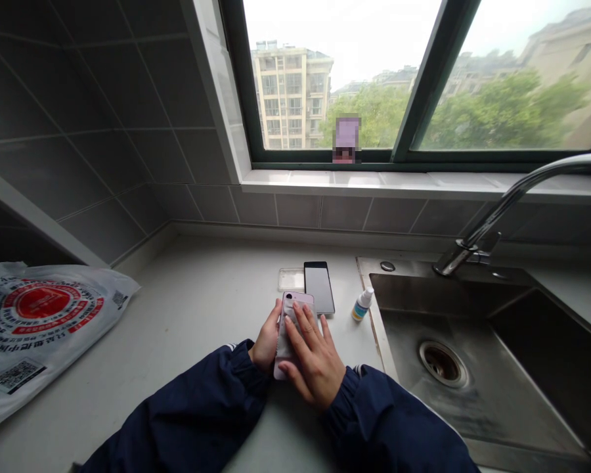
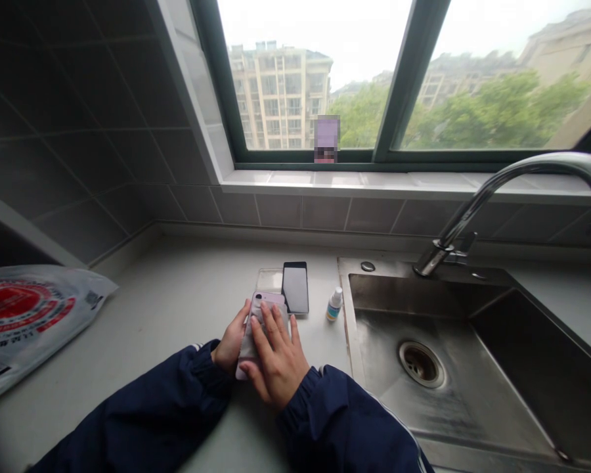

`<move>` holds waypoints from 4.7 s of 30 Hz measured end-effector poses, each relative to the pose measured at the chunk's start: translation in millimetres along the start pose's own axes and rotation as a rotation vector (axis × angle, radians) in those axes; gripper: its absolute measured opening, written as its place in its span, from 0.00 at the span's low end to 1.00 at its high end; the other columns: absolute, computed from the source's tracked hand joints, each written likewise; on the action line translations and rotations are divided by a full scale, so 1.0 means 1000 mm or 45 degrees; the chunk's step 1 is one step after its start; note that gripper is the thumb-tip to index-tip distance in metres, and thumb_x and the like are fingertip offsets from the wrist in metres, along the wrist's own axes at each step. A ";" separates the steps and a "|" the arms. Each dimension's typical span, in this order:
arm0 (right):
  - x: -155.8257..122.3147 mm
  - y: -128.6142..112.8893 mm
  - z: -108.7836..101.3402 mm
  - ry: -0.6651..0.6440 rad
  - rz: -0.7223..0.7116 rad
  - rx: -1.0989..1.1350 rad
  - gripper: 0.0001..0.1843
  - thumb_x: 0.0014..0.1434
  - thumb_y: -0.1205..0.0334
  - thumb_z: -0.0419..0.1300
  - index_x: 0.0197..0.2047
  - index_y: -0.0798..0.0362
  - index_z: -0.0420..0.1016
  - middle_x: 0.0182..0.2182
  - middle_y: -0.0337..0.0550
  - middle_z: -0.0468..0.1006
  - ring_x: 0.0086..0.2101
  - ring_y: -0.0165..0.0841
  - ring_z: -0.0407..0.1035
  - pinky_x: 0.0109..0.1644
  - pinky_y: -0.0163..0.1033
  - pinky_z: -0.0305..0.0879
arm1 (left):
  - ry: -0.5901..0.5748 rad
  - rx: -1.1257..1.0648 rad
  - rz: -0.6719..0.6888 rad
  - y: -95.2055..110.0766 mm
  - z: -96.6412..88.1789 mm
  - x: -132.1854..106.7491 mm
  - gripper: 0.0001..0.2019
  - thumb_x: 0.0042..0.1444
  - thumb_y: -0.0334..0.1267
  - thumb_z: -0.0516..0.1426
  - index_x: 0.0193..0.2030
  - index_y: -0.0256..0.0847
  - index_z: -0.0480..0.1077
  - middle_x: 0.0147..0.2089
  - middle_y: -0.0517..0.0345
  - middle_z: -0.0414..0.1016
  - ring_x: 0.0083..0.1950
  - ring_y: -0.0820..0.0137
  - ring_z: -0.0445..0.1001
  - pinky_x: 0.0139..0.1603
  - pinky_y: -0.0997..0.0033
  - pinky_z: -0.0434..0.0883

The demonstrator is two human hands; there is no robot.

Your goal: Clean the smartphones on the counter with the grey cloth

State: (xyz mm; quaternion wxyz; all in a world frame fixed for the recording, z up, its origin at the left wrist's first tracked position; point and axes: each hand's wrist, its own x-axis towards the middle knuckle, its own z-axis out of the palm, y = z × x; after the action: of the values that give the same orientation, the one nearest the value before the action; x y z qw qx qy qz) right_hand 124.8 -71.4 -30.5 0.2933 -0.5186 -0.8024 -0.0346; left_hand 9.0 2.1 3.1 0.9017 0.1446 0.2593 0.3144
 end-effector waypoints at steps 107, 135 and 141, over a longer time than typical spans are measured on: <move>0.000 -0.003 -0.002 0.013 0.033 -0.066 0.37 0.68 0.51 0.47 0.73 0.59 0.40 0.70 0.52 0.44 0.69 0.50 0.36 0.69 0.64 0.31 | -0.159 0.077 0.027 -0.014 -0.023 0.001 0.25 0.67 0.45 0.40 0.52 0.39 0.75 0.50 0.47 0.79 0.65 0.69 0.65 0.64 0.70 0.59; 0.002 0.000 -0.004 0.155 0.180 -0.063 0.35 0.67 0.57 0.49 0.72 0.60 0.43 0.70 0.55 0.47 0.69 0.51 0.39 0.68 0.65 0.40 | -0.206 0.048 0.024 -0.012 -0.009 -0.001 0.25 0.68 0.46 0.43 0.62 0.33 0.66 0.55 0.45 0.76 0.66 0.65 0.65 0.70 0.67 0.51; -0.001 -0.004 -0.002 0.069 -0.012 -0.033 0.34 0.66 0.57 0.51 0.71 0.58 0.47 0.69 0.51 0.52 0.68 0.49 0.41 0.70 0.63 0.34 | -0.115 -0.049 0.036 0.000 -0.014 0.004 0.30 0.66 0.52 0.46 0.61 0.27 0.66 0.49 0.40 0.79 0.59 0.59 0.72 0.69 0.61 0.55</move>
State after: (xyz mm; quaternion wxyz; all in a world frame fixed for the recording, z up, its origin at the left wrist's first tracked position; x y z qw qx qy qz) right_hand 123.0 -75.1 -28.5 0.3078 -0.5176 -0.7961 -0.0605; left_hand 4.1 6.2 -10.4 0.9105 0.1451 0.2101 0.3252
